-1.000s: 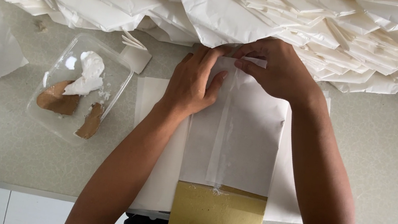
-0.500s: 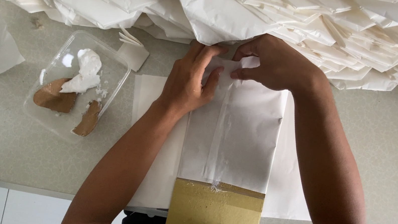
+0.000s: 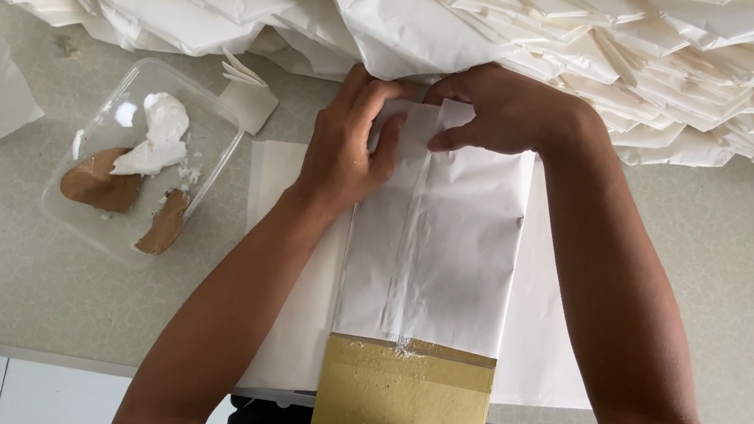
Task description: The person applies a white paste to a cardboard template using a small wooden stick, then places a sheet of white paper over it. They fold the paper around the template, creasing the edges to form a wrapped package.
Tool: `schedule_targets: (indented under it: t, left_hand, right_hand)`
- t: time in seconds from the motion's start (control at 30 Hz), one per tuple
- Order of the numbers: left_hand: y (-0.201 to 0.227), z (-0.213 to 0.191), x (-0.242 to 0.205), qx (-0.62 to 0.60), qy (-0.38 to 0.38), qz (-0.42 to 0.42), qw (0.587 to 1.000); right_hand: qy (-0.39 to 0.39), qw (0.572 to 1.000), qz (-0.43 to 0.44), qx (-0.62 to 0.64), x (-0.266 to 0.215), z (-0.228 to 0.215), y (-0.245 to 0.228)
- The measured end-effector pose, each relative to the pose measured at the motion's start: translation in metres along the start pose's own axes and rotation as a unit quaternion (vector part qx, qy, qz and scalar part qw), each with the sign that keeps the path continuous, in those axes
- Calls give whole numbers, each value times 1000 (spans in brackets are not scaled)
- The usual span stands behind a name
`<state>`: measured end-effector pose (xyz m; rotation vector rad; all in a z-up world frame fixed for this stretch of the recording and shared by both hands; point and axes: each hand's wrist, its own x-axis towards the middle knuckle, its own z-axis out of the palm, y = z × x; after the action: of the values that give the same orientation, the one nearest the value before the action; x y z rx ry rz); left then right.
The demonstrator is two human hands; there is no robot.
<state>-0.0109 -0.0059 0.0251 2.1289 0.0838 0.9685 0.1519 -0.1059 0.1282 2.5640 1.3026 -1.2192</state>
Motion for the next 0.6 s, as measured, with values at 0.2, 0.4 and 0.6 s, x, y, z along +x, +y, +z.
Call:
schedule_targets:
  t: [0.2, 0.4, 0.6]
  left_hand:
    - [1, -1, 0, -8, 7, -8, 1000]
    - [-6, -1, -2, 20, 5, -31, 999]
    - [-4, -3, -1, 45, 15, -35, 998]
  right_hand:
    - [-21, 998, 31, -47, -4, -2, -13]
    - [6, 999, -22, -23, -2, 7, -13]
    - [-21, 999, -34, -23, -4, 11, -18]
